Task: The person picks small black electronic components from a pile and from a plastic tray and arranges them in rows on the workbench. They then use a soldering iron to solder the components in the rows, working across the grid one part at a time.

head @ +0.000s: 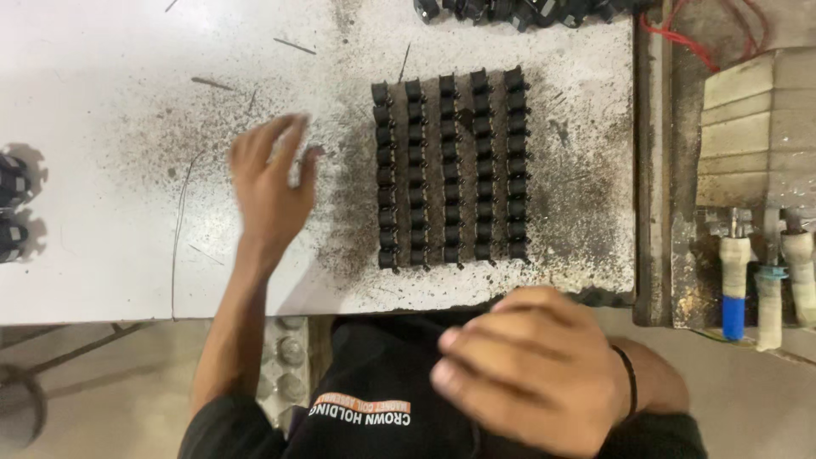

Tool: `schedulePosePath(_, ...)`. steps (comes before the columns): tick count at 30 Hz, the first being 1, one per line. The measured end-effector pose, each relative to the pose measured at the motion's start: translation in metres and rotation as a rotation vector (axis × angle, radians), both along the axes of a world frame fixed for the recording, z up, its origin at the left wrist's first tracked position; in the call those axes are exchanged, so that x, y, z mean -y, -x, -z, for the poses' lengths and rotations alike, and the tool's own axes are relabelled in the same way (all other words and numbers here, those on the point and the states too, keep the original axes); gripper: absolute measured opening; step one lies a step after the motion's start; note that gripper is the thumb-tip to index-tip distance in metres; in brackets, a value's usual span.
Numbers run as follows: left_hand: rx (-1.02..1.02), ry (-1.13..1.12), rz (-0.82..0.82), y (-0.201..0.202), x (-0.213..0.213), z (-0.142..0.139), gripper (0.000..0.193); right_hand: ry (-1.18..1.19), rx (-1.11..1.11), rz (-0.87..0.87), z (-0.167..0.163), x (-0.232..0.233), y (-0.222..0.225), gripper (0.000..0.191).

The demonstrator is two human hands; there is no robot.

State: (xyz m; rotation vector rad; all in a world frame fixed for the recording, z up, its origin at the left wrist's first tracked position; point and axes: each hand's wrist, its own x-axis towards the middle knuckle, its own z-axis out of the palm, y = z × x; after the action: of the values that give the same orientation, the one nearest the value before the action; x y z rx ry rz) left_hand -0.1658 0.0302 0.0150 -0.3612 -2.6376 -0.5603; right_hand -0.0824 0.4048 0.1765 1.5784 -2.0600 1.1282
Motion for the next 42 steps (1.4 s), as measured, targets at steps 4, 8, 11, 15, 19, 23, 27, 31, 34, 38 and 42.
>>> schedulePosePath(4, 0.117, 0.084, -0.559, -0.135, 0.095, -0.002, 0.052, -0.023, 0.226, -0.363, -0.044, 0.063, -0.004, 0.014)
schedulePosePath(8, 0.290, -0.147, -1.094, -0.232, 0.116, 0.008, 0.104, 0.212, 0.420, -0.765, -0.048, 0.116, 0.017, 0.015)
schedulePosePath(11, 0.255, -0.871, -0.841, -0.249, 0.105, 0.025, 0.094, 0.534, 0.344, -0.212, -0.050, 0.161, -0.007, 0.010)
schedulePosePath(15, 0.402, -0.784, -1.036, -0.246, 0.086, 0.033, 0.052, -0.179, 0.107, -0.387, 0.001, 0.231, 0.023, 0.028)
schedulePosePath(19, 0.270, -0.385, -1.001, -0.244, 0.088, 0.019, 0.019, -0.385, -0.307, -0.290, 0.078, 0.311, 0.035, 0.043)
schedulePosePath(23, -0.024, -0.110, -1.024, -0.232, 0.094, 0.017, 0.069, -0.504, -0.336, -0.297, 0.121, 0.349, 0.043, 0.050)
schedulePosePath(27, 0.183, -0.818, -1.051, -0.222, 0.084, 0.028, 0.064, -0.585, -0.341, -0.402, 0.132, 0.367, 0.047, 0.035)
schedulePosePath(31, 0.065, -0.661, -0.839, -0.235, 0.069, 0.020, 0.035, -0.426, -0.399, -0.477, 0.140, 0.377, 0.048, 0.019)
schedulePosePath(34, 0.070, -0.909, -0.756, -0.255, 0.065, 0.002, 0.015, -0.309, -0.276, -0.630, 0.129, 0.372, 0.041, 0.015)
schedulePosePath(38, -0.028, -1.377, -0.477, -0.273, 0.083, 0.009, 0.017, -0.246, -0.081, -0.703, 0.058, 0.331, 0.040, 0.008)
schedulePosePath(42, 0.191, -1.297, -0.210, -0.272, 0.111, 0.085, 0.017, -0.284, -0.458, -0.411, -0.031, 0.248, 0.079, 0.037)
